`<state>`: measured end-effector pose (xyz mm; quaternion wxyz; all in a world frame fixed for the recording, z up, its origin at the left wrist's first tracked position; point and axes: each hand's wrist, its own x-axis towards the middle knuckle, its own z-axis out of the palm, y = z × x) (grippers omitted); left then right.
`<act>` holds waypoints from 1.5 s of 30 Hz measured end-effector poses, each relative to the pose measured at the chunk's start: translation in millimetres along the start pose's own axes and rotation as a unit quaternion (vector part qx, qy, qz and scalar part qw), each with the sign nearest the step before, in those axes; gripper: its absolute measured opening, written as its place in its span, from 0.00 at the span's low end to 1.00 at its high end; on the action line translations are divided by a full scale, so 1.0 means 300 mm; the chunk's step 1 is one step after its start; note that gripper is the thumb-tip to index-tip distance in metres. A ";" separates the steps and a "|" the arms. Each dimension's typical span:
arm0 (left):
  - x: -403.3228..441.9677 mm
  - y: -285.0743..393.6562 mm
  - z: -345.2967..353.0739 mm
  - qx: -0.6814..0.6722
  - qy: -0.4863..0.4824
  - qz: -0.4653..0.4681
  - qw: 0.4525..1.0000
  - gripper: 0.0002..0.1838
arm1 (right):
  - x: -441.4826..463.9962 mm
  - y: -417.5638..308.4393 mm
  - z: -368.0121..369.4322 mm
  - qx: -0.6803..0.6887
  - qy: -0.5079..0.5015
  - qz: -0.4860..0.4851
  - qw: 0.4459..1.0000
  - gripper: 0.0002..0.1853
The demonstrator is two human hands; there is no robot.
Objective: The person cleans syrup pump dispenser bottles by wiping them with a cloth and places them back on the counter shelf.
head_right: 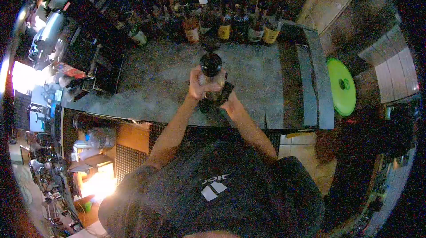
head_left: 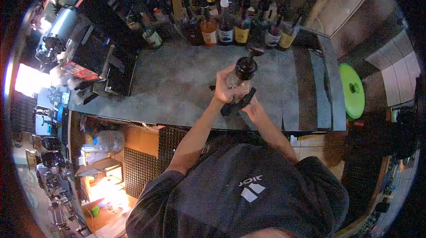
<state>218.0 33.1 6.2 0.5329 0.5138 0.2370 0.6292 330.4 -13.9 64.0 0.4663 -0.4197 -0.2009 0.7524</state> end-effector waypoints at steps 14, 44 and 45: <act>-0.067 -0.062 -0.042 0.035 0.009 0.011 0.999 0.29 | 0.451 0.304 -0.331 0.219 0.027 -0.004 0.975 0.14; -0.156 -0.275 -0.138 0.143 0.212 0.064 0.965 0.34 | 0.257 -0.076 -0.425 0.279 -0.243 -0.153 0.916 0.30; -0.156 -0.257 -0.119 0.163 0.204 0.041 0.964 0.35 | 0.268 -0.084 -0.393 0.288 -0.248 -0.170 0.909 0.31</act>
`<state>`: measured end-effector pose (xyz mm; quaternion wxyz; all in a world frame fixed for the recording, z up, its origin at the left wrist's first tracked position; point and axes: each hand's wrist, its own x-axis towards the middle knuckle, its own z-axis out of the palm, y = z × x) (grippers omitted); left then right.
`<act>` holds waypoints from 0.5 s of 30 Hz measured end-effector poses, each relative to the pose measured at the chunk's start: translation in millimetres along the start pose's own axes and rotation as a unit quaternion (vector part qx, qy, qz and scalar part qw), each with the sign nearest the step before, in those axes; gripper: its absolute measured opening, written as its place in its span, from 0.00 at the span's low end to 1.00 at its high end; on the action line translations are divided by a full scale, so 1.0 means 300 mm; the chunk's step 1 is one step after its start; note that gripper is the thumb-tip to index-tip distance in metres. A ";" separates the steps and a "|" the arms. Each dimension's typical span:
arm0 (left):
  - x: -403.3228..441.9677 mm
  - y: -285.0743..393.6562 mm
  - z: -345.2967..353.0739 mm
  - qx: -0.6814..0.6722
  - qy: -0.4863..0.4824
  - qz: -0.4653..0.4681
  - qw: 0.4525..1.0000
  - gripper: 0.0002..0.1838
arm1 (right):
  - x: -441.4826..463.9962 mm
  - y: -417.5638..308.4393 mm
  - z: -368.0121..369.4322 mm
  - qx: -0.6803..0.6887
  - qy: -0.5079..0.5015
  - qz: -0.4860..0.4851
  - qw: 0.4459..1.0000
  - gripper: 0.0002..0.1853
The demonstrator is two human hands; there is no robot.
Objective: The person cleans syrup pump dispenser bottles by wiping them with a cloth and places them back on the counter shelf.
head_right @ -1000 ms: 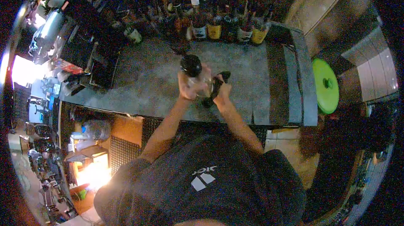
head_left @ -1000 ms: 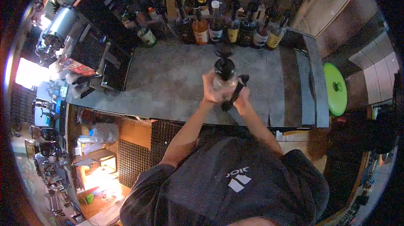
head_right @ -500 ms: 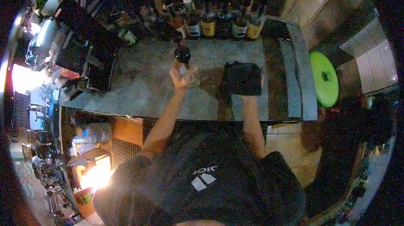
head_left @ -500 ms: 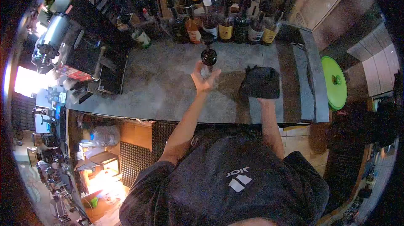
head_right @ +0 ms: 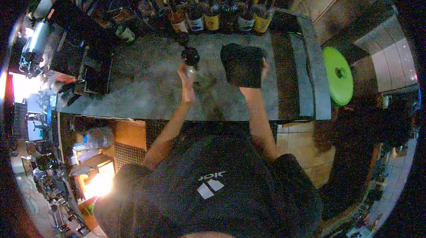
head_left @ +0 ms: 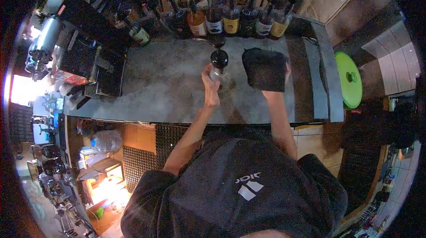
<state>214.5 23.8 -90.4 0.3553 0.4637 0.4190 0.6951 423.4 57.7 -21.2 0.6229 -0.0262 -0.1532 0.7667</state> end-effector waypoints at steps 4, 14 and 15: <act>0.061 0.029 -0.019 -0.077 0.004 -0.077 0.994 0.34 | 0.055 0.128 0.023 -0.040 0.171 -0.056 0.983 0.30; 0.149 -0.044 0.007 -0.197 -0.061 -0.193 0.959 0.30 | 0.002 0.534 -0.396 -0.195 0.141 -0.092 0.966 0.31; 0.135 -0.039 0.010 -0.203 -0.040 -0.225 0.952 0.31 | 0.007 0.531 -0.409 -0.180 0.163 -0.074 0.967 0.30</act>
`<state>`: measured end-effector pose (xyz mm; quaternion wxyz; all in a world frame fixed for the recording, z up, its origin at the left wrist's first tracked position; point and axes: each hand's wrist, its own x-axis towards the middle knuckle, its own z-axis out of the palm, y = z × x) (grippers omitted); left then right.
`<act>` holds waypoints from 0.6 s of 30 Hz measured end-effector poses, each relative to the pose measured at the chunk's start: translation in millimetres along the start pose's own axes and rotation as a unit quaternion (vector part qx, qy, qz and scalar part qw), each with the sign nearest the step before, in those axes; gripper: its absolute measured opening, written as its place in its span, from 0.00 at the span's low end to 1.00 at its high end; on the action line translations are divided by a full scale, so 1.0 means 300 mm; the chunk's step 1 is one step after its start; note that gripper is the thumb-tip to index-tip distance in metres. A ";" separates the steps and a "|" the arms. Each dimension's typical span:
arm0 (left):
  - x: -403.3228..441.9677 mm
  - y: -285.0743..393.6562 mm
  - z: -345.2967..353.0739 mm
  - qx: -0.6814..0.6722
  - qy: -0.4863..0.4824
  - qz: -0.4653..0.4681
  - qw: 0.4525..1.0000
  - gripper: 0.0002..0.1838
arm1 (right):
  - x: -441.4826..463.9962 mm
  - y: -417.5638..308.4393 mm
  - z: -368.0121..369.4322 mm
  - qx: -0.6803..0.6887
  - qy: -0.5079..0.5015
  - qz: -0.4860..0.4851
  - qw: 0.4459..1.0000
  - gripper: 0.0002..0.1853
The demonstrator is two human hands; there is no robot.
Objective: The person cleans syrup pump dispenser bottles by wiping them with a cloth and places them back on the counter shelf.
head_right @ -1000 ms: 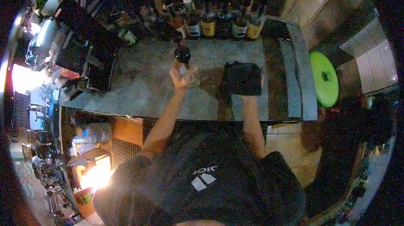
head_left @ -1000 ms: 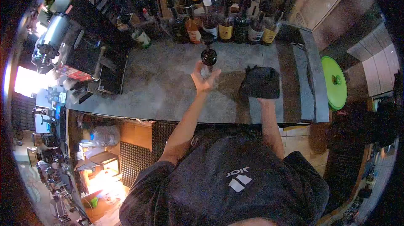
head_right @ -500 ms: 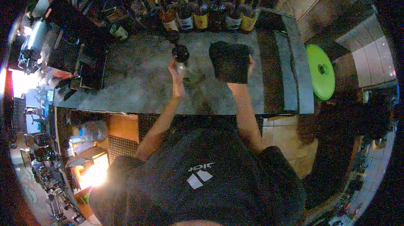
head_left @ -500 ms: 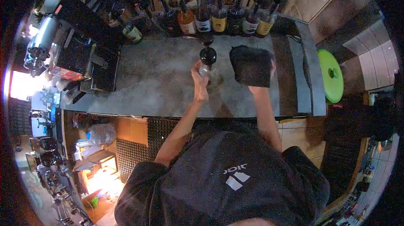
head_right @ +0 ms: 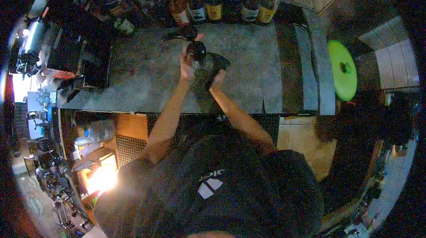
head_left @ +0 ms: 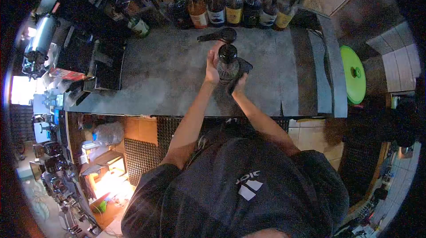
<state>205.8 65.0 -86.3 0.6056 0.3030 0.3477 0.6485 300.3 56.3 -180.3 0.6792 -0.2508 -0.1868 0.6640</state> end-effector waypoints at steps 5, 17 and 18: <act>0.026 0.007 0.027 -0.058 0.093 -0.086 0.990 0.33 | -0.064 -0.225 0.311 0.088 0.093 0.058 0.990 0.27; -0.090 0.069 0.078 0.160 -0.045 -0.006 0.986 0.33 | -0.001 -0.067 0.084 0.077 0.032 -0.052 0.995 0.21; -0.090 0.057 0.069 0.138 -0.028 -0.047 0.989 0.33 | 0.010 -0.078 0.119 -0.085 0.021 -0.164 0.983 0.20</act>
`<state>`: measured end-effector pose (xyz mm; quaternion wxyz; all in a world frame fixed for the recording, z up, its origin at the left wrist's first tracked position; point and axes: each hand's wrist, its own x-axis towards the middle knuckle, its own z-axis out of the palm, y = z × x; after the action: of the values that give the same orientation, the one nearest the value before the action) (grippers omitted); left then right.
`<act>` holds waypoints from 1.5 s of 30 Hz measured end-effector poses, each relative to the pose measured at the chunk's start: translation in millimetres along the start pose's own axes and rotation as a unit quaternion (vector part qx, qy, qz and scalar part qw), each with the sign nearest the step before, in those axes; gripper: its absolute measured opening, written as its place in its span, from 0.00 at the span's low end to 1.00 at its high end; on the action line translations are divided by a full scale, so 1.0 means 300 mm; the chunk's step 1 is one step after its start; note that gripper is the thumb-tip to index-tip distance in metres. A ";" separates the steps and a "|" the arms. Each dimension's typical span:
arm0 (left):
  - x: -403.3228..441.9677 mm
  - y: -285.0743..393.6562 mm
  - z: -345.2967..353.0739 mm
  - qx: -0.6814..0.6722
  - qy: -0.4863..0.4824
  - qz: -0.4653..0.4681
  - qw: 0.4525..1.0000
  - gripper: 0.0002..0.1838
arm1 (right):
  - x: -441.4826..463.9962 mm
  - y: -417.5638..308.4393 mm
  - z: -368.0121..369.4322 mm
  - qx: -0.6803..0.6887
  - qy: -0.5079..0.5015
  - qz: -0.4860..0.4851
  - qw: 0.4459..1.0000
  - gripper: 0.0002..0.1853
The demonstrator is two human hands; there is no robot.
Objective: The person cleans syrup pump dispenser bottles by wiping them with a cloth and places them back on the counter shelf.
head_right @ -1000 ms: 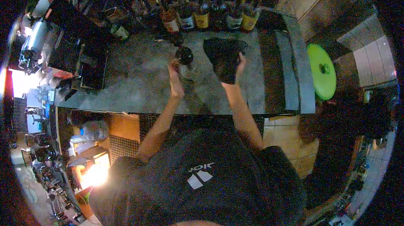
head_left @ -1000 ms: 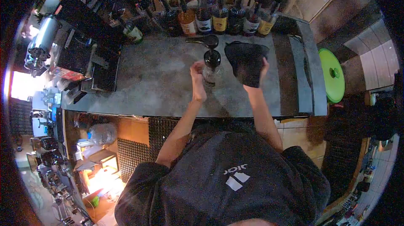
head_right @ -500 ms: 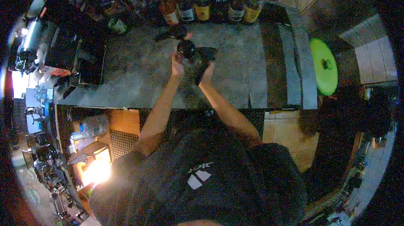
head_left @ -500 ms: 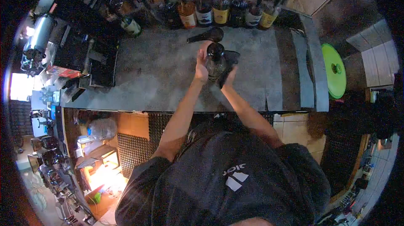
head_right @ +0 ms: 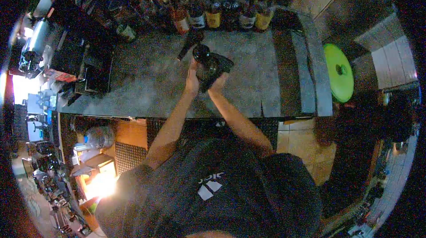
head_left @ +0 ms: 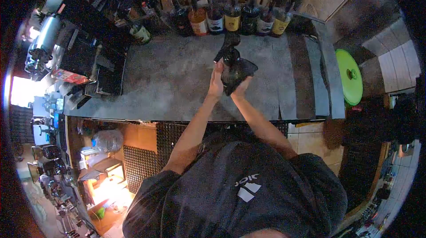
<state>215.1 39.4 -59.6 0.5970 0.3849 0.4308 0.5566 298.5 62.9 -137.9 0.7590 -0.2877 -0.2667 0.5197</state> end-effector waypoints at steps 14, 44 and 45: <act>-0.033 -0.012 0.019 -0.016 -0.002 0.084 0.996 0.34 | 0.041 0.025 -0.011 -0.073 -0.015 0.074 0.994 0.29; 0.412 -0.074 -0.058 -0.221 -0.228 0.028 0.948 0.46 | 0.114 -0.108 0.109 0.137 -0.027 0.096 0.986 0.27; 0.381 -0.036 -0.037 -0.224 -0.227 0.025 0.947 0.46 | 0.101 -0.031 0.074 0.053 0.010 0.022 0.998 0.23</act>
<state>209.3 152.1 -83.4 0.7356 0.3687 0.1383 0.5512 298.5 92.3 -112.6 0.7641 -0.2582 -0.2252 0.5466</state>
